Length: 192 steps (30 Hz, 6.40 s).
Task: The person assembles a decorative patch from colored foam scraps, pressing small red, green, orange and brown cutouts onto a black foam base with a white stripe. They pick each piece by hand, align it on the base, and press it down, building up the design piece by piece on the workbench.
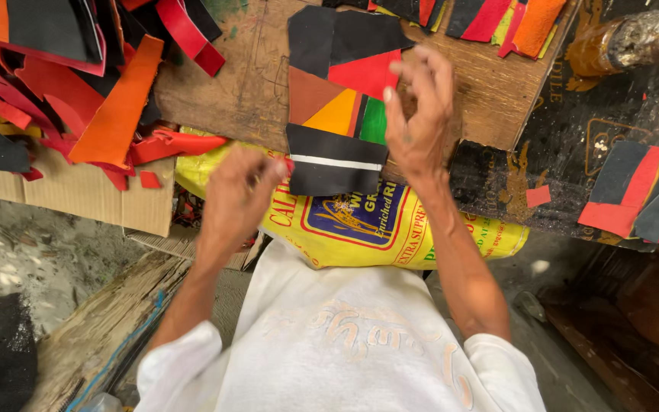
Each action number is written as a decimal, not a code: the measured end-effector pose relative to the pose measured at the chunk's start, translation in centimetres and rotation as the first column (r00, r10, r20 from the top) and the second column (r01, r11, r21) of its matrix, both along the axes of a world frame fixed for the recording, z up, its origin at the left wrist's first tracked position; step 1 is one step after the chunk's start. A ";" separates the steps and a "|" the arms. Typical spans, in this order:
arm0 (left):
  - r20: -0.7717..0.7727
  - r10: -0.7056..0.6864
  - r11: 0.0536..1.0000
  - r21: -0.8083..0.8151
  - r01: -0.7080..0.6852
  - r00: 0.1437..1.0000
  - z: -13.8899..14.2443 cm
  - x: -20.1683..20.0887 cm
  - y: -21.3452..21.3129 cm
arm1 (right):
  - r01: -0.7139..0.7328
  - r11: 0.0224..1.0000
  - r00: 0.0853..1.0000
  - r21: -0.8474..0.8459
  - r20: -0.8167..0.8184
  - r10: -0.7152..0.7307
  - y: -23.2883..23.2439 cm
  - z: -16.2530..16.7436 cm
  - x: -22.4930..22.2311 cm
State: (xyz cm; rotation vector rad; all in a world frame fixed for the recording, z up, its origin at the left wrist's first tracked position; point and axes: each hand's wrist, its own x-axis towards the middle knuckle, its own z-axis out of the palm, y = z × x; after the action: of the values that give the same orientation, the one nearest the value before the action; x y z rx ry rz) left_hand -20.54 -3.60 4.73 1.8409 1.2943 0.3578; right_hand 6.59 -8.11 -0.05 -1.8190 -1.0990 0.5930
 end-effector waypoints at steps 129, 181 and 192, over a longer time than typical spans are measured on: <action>-0.073 -0.616 0.712 0.374 0.594 0.784 -1.7 12.1 11.6 | -0.058 0.977 0.997 0.203 0.053 0.048 1.3 -0.5 -2.6; -0.244 -0.874 0.350 0.285 0.892 0.420 -1.3 16.0 12.8 | -0.115 0.974 0.979 0.196 -0.144 0.145 -0.5 -1.0 -0.9; -0.124 -0.871 0.402 0.375 0.835 0.475 -1.3 17.2 12.5 | -0.108 0.959 0.946 0.262 -0.269 0.179 0.1 0.0 -0.7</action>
State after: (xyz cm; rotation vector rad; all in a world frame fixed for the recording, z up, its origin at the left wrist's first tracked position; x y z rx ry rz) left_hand -3.30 8.90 3.39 2.5255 0.0255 0.1081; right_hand 5.88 -8.06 -0.08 -1.3968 -1.0583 0.7511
